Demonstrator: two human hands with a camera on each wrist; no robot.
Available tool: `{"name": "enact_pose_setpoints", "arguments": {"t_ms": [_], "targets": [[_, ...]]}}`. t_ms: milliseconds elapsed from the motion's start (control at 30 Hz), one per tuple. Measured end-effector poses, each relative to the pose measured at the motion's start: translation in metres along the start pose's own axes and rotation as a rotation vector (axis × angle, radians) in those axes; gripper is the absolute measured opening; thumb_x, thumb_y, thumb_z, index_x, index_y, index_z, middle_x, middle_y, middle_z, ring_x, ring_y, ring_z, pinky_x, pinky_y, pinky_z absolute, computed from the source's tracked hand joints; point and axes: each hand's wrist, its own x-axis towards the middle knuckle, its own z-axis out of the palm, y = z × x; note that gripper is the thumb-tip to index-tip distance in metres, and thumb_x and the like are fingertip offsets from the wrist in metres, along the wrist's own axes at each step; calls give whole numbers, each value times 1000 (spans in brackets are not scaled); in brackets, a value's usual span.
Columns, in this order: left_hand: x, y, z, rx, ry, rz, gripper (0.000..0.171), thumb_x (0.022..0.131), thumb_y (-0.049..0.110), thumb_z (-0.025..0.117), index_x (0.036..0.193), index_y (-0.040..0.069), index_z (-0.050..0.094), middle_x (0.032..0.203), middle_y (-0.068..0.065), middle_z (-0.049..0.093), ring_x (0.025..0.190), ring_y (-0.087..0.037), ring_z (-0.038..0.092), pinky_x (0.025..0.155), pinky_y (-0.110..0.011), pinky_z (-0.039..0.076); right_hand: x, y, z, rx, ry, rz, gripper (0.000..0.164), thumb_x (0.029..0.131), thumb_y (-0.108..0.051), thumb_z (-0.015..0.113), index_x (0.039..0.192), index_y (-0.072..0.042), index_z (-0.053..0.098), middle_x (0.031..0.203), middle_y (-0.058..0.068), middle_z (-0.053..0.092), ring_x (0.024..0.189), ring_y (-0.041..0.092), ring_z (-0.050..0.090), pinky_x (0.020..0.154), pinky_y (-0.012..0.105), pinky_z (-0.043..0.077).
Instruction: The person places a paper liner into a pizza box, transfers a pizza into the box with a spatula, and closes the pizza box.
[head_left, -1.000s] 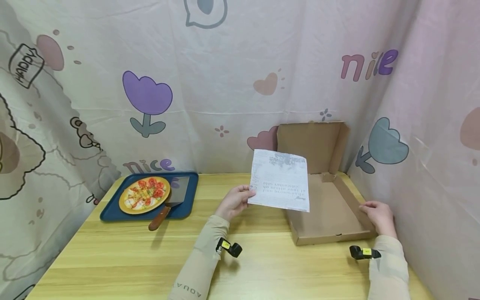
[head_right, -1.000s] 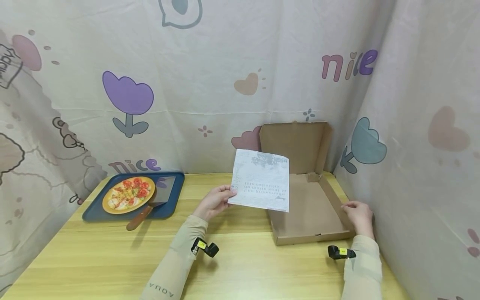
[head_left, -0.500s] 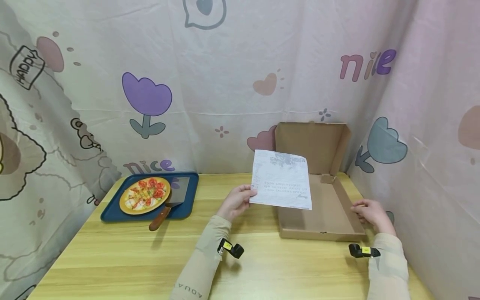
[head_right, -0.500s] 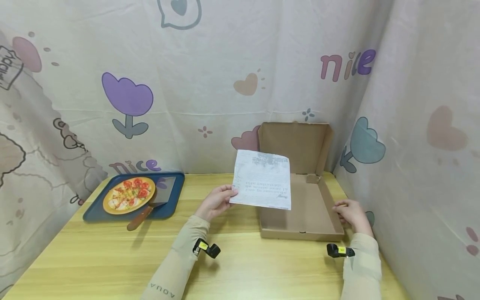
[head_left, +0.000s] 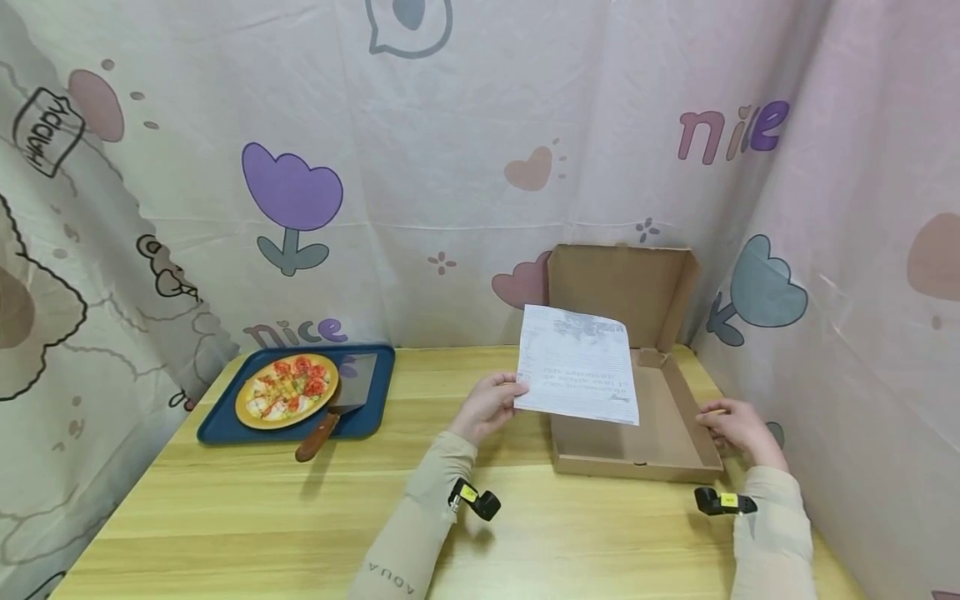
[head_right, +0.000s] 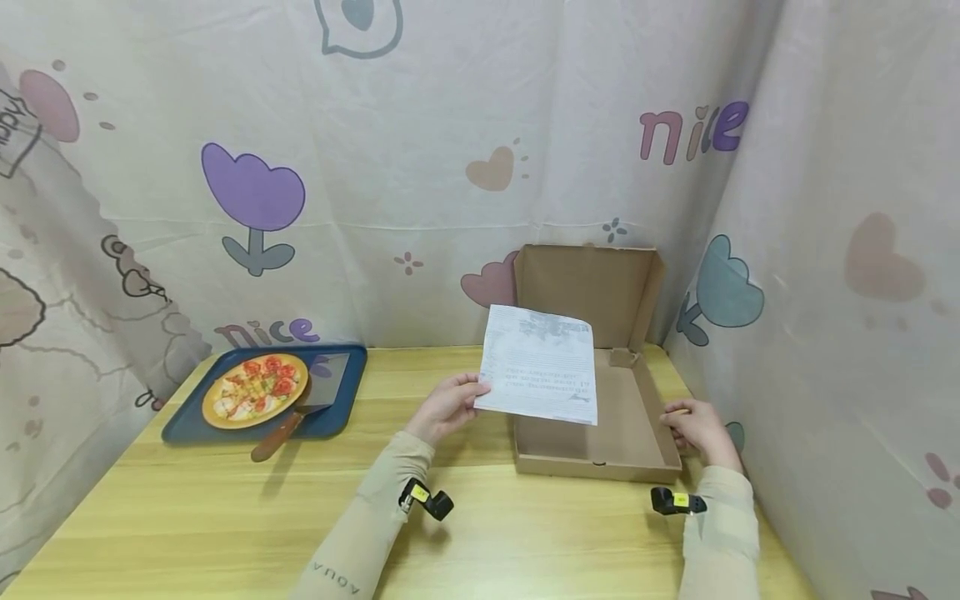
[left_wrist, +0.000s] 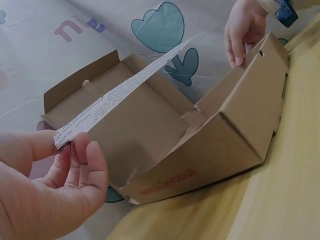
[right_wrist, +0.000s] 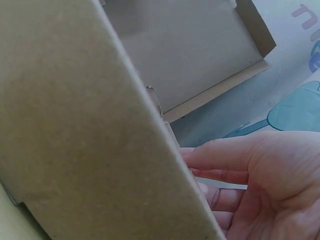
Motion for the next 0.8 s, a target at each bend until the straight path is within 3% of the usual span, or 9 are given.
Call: {"name": "enact_pose_setpoints", "arguments": {"t_ms": [467, 800], "targets": [[16, -12, 34, -40, 18, -53, 27, 92, -4, 57, 118, -9, 55, 99, -8, 65, 85, -14, 64, 75, -24, 52, 1, 0, -1, -36, 9, 13, 37, 96, -10, 57, 120, 16, 48, 72, -3, 56, 61, 9, 52, 55, 26, 49], [28, -14, 46, -34, 33, -72, 30, 89, -3, 60, 119, -6, 58, 101, -10, 67, 85, -17, 65, 74, -25, 52, 0, -1, -1, -38, 9, 10, 37, 95, -9, 57, 120, 17, 47, 69, -4, 57, 61, 9, 53, 54, 26, 49]]}}
